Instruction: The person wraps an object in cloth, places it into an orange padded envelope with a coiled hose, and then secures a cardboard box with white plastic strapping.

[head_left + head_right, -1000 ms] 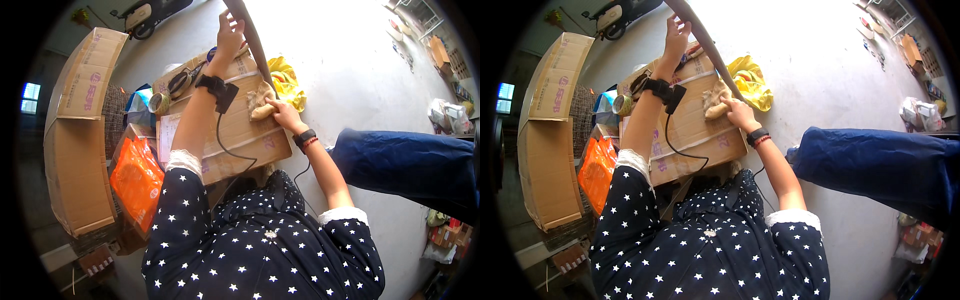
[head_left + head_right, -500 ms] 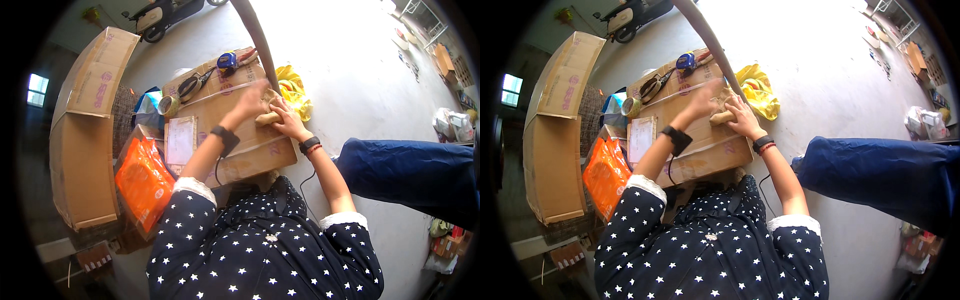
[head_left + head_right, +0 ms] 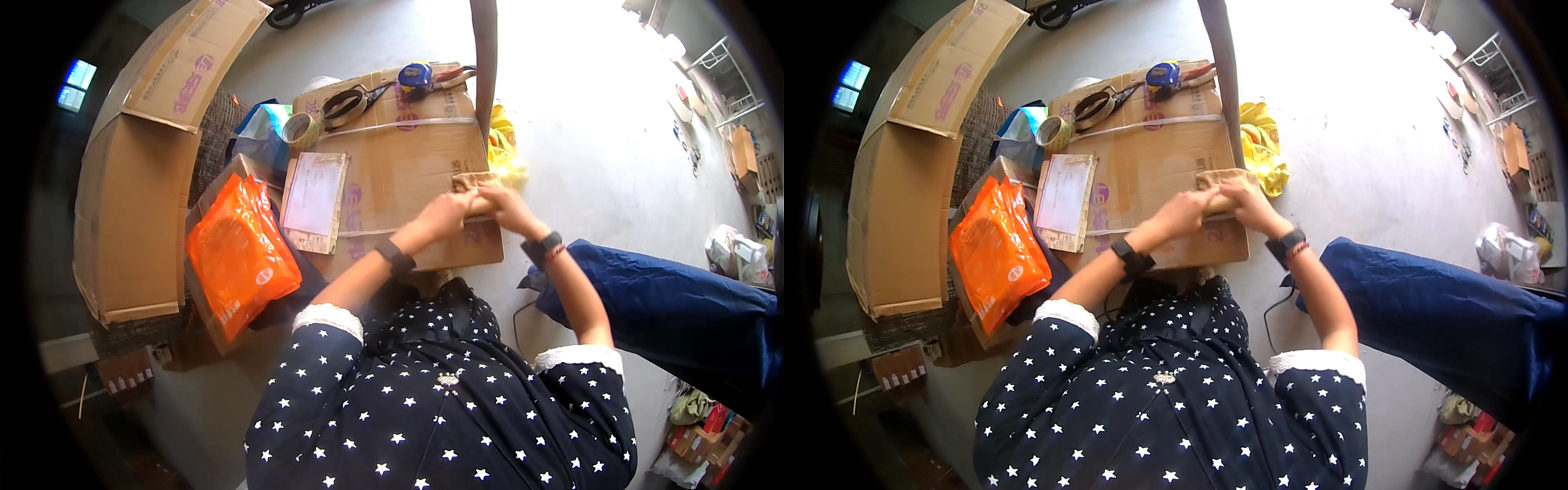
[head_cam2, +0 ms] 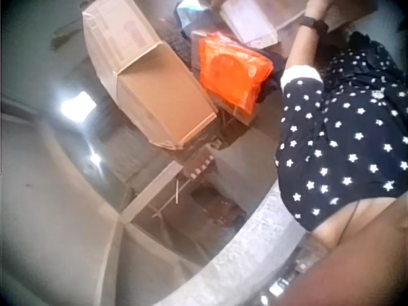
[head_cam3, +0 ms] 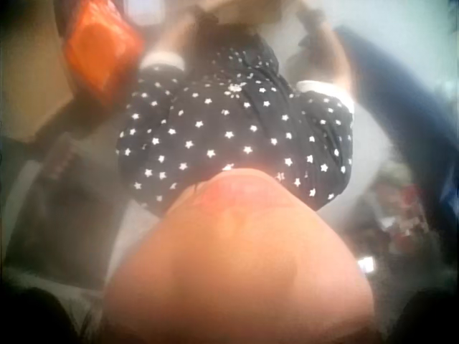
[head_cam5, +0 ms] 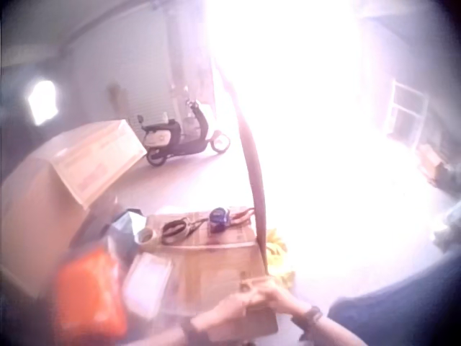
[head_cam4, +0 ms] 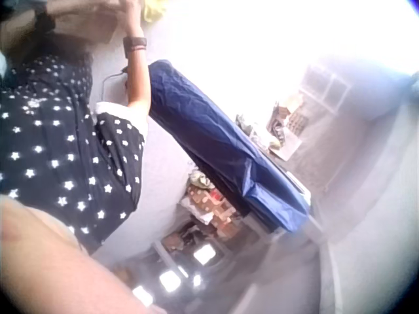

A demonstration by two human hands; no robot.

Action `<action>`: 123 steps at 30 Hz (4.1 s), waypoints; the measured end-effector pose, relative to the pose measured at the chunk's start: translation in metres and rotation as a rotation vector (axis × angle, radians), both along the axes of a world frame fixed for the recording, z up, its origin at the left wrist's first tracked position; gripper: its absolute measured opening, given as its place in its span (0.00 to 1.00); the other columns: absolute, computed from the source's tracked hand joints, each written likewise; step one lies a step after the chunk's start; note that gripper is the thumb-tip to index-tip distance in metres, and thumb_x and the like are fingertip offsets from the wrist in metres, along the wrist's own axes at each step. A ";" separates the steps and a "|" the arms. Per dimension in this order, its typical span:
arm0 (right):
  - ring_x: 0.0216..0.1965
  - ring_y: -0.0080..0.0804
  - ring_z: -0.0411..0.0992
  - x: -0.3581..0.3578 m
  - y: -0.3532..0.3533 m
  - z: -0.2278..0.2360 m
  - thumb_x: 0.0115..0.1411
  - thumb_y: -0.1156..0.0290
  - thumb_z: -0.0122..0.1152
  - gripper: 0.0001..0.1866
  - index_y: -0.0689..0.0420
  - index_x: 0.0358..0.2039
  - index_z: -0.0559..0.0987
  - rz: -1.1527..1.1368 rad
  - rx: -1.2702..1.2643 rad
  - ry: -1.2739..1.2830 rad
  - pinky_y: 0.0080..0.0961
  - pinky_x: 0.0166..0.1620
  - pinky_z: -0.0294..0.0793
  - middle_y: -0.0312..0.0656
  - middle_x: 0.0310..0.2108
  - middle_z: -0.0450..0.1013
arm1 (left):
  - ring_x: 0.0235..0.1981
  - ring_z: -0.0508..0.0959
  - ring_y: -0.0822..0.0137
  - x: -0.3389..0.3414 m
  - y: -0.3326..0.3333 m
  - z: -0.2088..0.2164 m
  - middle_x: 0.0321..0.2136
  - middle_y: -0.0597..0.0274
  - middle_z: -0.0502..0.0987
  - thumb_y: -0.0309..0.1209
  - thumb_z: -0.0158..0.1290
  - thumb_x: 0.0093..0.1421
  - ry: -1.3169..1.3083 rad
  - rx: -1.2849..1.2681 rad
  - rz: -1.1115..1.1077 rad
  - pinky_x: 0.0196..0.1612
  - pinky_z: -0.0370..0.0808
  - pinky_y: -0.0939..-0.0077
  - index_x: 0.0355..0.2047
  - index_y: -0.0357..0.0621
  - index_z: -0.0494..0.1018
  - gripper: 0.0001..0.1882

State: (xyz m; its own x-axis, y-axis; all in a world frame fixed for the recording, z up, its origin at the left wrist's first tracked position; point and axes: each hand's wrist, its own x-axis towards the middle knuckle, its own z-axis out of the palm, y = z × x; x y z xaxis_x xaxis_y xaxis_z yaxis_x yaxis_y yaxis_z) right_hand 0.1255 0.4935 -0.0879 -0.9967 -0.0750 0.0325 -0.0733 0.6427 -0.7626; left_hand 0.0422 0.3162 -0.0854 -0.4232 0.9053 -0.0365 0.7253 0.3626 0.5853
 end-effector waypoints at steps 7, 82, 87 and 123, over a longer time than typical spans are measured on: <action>0.46 0.48 0.70 -0.129 -0.051 0.048 0.44 0.82 0.49 0.21 0.56 0.40 0.78 0.160 0.060 0.473 0.37 0.50 0.67 0.49 0.41 0.74 | 0.47 0.72 0.45 -0.078 -0.059 0.060 0.49 0.41 0.69 0.14 0.42 0.48 0.117 0.189 0.378 0.51 0.70 0.60 0.56 0.38 0.62 0.31; 0.50 0.43 0.70 0.073 -0.027 -0.006 0.45 0.86 0.54 0.22 0.58 0.44 0.78 -0.384 0.165 0.307 0.31 0.50 0.71 0.50 0.50 0.70 | 0.51 0.72 0.53 0.061 0.006 -0.019 0.48 0.39 0.71 0.26 0.45 0.51 0.388 0.309 0.033 0.55 0.67 0.67 0.49 0.27 0.66 0.24; 0.57 0.49 0.61 0.057 -0.124 0.031 0.47 0.84 0.52 0.24 0.53 0.46 0.76 -0.252 0.373 0.504 0.39 0.59 0.62 0.48 0.54 0.65 | 0.48 0.73 0.53 0.055 -0.108 0.028 0.46 0.46 0.73 0.22 0.46 0.49 0.311 0.476 0.130 0.52 0.69 0.64 0.49 0.35 0.67 0.24; 0.56 0.43 0.63 0.005 -0.225 -0.023 0.45 0.76 0.57 0.31 0.60 0.53 0.64 0.029 0.308 0.225 0.33 0.58 0.63 0.50 0.53 0.66 | 0.57 0.63 0.44 0.041 -0.219 -0.025 0.55 0.33 0.60 0.16 0.50 0.39 0.214 0.048 0.204 0.60 0.62 0.65 0.56 0.25 0.57 0.38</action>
State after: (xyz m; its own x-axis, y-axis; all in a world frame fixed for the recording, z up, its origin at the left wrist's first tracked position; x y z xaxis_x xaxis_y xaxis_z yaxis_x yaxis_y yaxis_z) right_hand 0.1305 0.2688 -0.1114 -0.9645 -0.1437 0.2214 -0.2384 0.8342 -0.4972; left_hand 0.0830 0.0972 -0.1100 -0.5899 0.7993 0.1143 0.7491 0.4889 0.4470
